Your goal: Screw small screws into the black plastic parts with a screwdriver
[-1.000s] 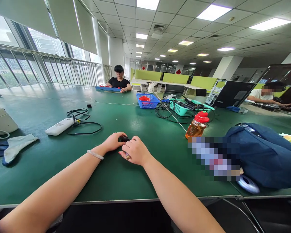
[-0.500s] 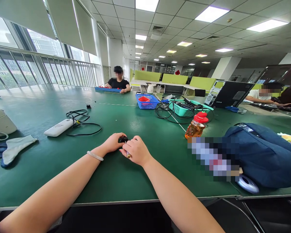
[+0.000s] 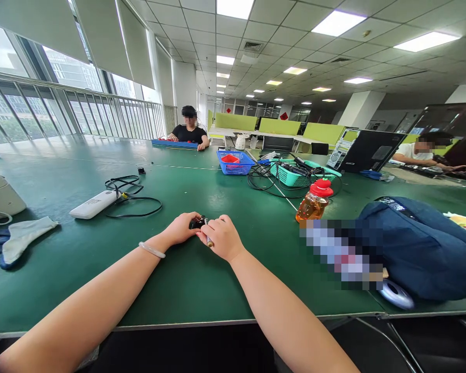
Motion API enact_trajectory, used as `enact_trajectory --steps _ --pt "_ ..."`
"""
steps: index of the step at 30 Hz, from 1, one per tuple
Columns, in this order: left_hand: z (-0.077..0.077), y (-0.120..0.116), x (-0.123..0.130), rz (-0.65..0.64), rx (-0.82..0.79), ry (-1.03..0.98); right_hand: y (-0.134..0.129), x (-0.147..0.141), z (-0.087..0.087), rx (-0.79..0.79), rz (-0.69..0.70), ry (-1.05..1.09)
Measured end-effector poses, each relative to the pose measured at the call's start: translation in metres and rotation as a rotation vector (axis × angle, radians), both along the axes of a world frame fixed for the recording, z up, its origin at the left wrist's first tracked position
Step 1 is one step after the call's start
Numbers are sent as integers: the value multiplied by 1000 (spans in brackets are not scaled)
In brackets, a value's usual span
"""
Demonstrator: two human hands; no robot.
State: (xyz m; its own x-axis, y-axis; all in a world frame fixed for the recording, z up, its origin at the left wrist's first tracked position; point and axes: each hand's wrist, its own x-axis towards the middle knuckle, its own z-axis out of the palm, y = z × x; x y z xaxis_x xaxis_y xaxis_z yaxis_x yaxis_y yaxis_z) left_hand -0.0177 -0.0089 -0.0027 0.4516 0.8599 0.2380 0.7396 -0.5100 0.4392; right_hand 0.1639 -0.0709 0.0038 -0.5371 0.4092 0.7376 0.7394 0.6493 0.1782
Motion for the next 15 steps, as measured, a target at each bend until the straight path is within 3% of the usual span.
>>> enact_trajectory --steps 8,15 --pt "0 1 -1 -32 8 20 9 6 -8 -316 -156 195" --pt "2 -1 -1 -49 8 47 6 13 1 -409 -204 596"
